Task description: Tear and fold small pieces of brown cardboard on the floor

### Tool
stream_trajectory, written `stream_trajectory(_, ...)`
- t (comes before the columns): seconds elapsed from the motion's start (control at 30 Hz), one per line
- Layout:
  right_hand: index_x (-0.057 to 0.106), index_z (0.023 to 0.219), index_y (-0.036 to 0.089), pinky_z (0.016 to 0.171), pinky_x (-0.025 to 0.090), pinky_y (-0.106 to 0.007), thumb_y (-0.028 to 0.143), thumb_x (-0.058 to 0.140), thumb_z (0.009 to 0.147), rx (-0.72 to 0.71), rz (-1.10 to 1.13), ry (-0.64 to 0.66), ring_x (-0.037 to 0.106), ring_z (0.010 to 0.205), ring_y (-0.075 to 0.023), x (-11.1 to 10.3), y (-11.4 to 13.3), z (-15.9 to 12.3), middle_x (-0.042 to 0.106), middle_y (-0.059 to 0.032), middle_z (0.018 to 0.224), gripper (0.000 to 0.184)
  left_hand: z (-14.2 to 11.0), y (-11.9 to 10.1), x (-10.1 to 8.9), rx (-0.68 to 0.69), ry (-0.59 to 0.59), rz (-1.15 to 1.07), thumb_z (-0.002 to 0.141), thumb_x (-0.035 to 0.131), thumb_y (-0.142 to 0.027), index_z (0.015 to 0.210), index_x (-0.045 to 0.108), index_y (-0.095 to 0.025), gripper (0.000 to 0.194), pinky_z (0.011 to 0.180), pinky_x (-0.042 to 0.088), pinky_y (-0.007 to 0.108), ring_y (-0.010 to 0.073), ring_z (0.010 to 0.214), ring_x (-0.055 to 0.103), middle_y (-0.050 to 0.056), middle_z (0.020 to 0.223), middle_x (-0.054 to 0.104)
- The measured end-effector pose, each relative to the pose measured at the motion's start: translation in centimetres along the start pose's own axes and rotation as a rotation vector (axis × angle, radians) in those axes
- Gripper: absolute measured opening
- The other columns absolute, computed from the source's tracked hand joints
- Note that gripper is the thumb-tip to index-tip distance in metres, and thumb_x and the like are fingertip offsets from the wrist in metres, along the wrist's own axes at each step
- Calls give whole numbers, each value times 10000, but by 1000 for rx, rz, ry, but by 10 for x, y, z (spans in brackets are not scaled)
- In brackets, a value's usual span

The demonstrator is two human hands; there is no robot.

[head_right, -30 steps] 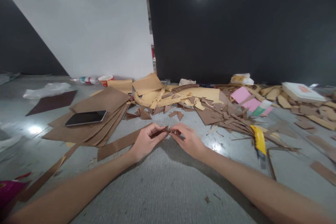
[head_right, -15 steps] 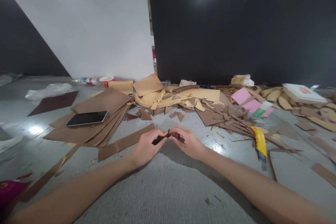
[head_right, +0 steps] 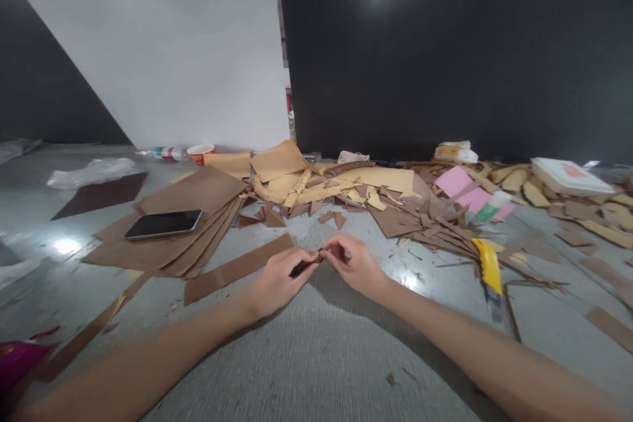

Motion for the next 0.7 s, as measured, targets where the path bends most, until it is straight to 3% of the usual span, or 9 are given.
stream_trajectory(0.23, 696, 906, 213, 607, 474, -272, 384, 573, 1058, -44, 0, -1, 596, 683, -162, -1, 1, -2, 629, -26, 755, 260, 1, -2, 0, -22, -13, -15, 1041, 598, -283, 1043, 682, -231, 99, 889, 516, 305, 198, 1008, 727, 46, 1084, 768)
stream_trajectory(0.43, 729, 1031, 218, 616, 507, -285, 380, 580, 1058, -84, -7, 51, 631, 705, -175, 3, -1, -6, 692, -49, 799, 222, 0, -1, -2, -42, 0, -32, 1045, 589, -311, 1038, 690, -225, 133, 876, 523, 308, 201, 989, 723, 62, 1067, 768)
stream_trajectory(0.7, 693, 912, 218, 618, 471, -302, 326, 551, 1071, -199, -80, 13, 564, 664, -172, 3, 2, -9, 614, -29, 721, 239, 1, -2, -1, -12, -18, -32, 1049, 581, -303, 1028, 678, -229, 123, 897, 527, 309, 199, 1005, 729, 54, 1080, 768)
Point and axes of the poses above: each hand's wrist, its own z-axis towards the middle knuckle, its own x-axis out of the palm, y = z × x, the point moved 4 cm from there along z, towards the middle knuckle
